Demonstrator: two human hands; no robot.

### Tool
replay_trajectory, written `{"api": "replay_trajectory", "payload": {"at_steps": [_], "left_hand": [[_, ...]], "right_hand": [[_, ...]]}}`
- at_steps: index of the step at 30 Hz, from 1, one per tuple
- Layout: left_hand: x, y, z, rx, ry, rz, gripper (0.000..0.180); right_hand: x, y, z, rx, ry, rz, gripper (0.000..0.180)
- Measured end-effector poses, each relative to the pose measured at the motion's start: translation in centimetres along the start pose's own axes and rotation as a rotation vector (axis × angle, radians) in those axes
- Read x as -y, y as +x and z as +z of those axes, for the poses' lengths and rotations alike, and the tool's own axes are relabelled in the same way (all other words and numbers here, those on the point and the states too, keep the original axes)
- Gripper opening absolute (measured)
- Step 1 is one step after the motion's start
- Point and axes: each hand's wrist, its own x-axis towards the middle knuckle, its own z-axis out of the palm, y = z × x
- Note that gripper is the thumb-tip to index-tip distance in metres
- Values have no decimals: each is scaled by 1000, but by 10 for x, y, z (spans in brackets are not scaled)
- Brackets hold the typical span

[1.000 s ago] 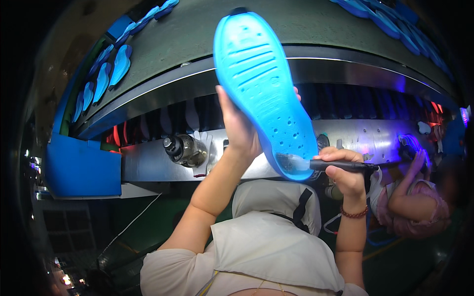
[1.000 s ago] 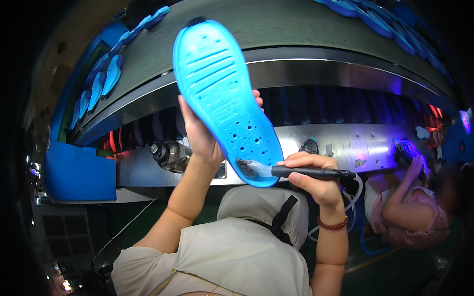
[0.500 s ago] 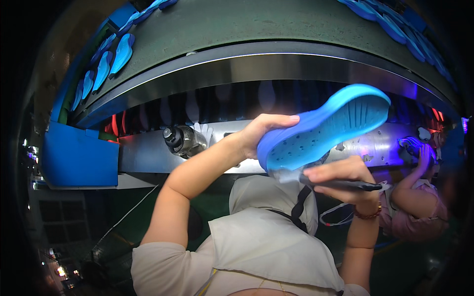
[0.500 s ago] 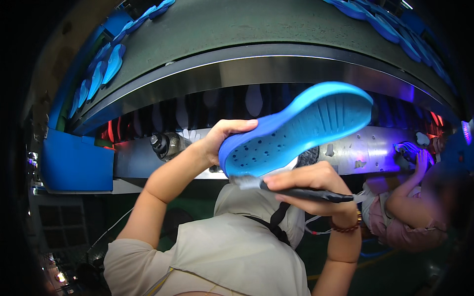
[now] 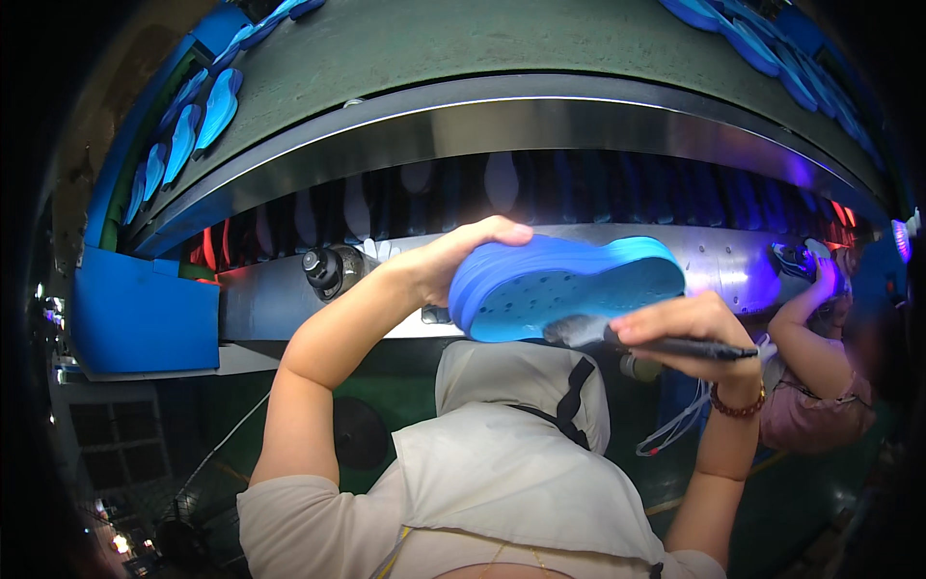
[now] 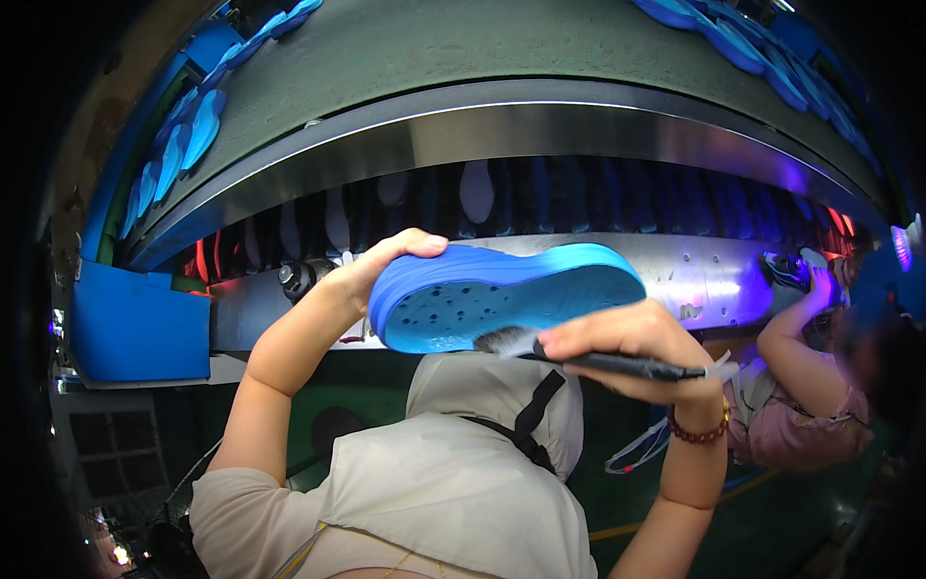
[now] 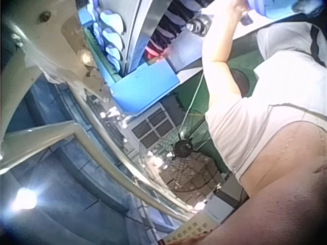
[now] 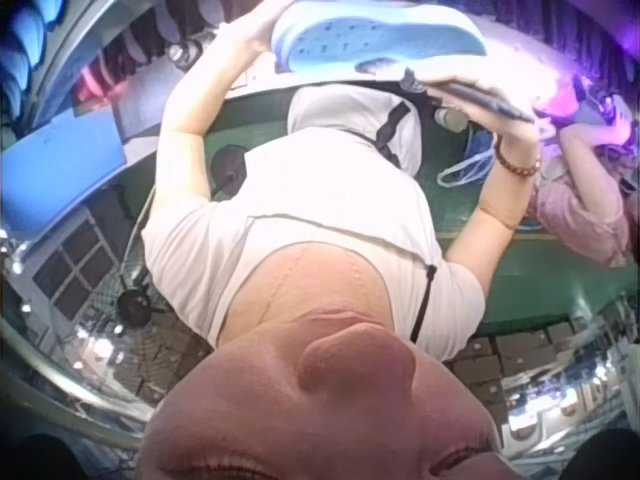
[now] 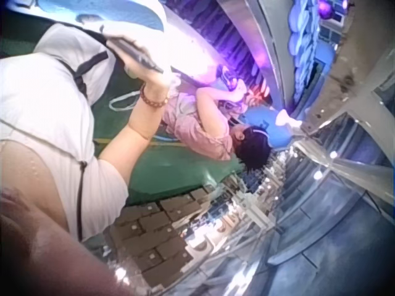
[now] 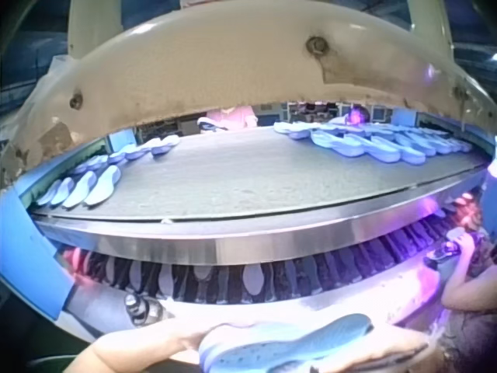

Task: The person applies adhesive to shoe soles using a brush tool, turning each sole over to coat its surfaces, and places the shoe soles onto an upper conveyor belt.

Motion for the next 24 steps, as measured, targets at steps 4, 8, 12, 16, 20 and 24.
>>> {"api": "replay_trajectory", "payload": {"at_steps": [4, 8, 12, 16, 20, 24], "left_hand": [[11, -3, -20, -80, -135, 48, 57], [9, -13, -28, -160, -188, 167, 49], [31, 2, -26, -138, -278, 334, 68], [52, 45, 16, 288, -617, 629, 91], [58, 56, 19, 141, -704, 552, 95], [51, 53, 6, 16, -675, 644, 93]], "right_hand": [[1, -4, -6, -115, 44, 56, 21], [-11, -18, 3, -193, 84, 104, 23], [10, -17, 7, -232, 48, -67, 22], [-15, 3, 27, -475, 8, 44, 19], [-27, 19, 46, -469, -157, -123, 17], [10, 1, 57, -193, -212, -169, 17]]}}
